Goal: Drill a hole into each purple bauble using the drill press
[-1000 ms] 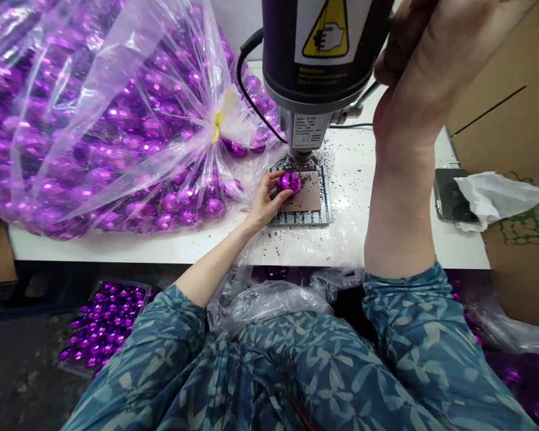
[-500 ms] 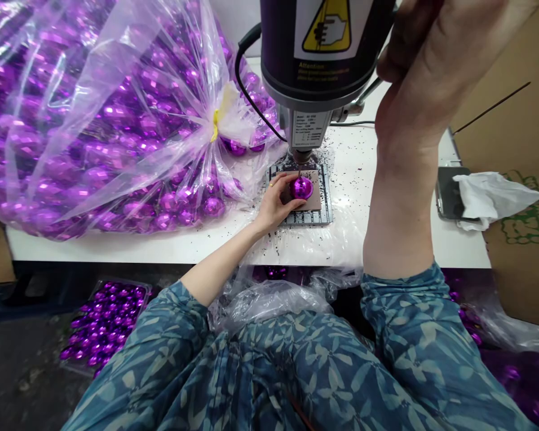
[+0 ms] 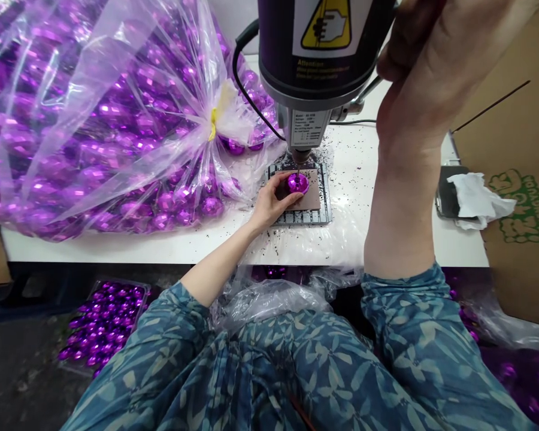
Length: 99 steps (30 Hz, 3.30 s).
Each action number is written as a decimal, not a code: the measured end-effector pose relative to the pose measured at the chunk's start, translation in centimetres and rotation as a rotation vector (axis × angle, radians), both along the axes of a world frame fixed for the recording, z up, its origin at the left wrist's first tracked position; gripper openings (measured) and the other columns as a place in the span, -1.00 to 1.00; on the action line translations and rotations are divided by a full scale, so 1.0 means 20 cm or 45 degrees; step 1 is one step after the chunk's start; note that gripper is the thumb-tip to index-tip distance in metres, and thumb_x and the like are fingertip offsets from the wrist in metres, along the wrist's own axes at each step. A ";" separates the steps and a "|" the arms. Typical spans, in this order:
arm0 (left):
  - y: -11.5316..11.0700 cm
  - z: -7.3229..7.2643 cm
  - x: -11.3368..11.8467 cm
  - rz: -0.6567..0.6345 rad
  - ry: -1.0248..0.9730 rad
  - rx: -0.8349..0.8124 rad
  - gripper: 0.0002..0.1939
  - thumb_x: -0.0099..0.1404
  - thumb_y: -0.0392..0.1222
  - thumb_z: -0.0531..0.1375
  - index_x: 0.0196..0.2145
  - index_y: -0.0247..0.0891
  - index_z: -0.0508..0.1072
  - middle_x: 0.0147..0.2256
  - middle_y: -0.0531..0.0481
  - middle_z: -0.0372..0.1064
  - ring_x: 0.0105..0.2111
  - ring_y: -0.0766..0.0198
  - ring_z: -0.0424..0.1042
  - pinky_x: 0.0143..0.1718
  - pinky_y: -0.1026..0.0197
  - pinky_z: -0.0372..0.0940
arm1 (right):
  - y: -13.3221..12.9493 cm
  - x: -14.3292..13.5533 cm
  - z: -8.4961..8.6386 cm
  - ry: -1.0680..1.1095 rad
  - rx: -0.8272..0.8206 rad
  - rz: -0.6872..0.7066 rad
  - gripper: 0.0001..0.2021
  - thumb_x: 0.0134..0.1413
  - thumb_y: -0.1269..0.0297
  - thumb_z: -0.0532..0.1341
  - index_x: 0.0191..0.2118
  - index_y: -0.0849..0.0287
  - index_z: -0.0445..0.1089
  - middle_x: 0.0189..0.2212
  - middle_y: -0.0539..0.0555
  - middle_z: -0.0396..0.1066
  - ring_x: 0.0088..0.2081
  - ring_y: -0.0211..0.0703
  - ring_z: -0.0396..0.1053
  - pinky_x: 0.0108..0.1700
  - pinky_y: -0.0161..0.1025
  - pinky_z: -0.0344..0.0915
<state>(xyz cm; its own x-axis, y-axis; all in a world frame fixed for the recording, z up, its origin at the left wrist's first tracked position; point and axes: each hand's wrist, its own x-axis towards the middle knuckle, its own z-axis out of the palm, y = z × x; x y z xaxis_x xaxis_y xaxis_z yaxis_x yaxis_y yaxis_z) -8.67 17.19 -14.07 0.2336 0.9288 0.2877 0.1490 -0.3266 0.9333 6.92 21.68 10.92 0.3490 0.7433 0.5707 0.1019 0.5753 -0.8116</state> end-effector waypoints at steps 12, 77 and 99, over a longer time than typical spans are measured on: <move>0.00 0.00 0.01 -0.013 -0.046 -0.011 -0.45 0.38 0.05 0.47 0.22 -0.17 0.51 0.26 -0.22 0.54 0.25 -0.03 0.57 0.36 -0.08 0.44 | -0.23 -0.08 -0.23 0.184 0.606 -0.032 -0.66 0.35 0.38 0.09 -0.52 0.16 0.25 -0.64 -0.12 -0.15 -0.64 -0.62 -0.02 -0.50 -0.44 -0.10; 0.75 0.10 -0.33 0.328 0.724 0.164 -0.43 0.02 -0.50 0.37 0.01 -0.16 0.64 0.09 -0.29 0.55 0.26 -0.39 0.40 0.43 -0.40 0.11 | 0.03 -0.05 -0.04 0.407 0.504 0.082 -0.55 0.40 0.53 0.08 -0.56 0.07 0.09 -0.77 -0.18 -0.15 -0.76 -0.42 -0.14 -0.66 -0.25 -0.39; 0.09 0.10 -0.27 -0.107 -0.422 -0.525 -0.38 0.53 0.41 0.14 0.18 -0.15 0.50 0.10 -0.29 0.61 0.19 -0.07 0.62 0.11 -0.13 0.65 | -0.02 -0.06 -0.05 0.393 0.499 0.163 -0.65 0.37 0.51 0.16 -0.50 0.13 0.26 -0.75 -0.20 -0.08 -0.73 -0.51 -0.07 -0.68 -0.40 -0.26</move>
<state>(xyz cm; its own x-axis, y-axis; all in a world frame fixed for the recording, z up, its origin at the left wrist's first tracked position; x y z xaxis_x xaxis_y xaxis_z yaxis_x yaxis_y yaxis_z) -14.11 18.95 -12.00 0.2708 0.9623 -0.0260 -0.1867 0.0790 0.9792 5.77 21.18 9.86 0.4654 0.5417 0.7000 -0.1994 0.8347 -0.5134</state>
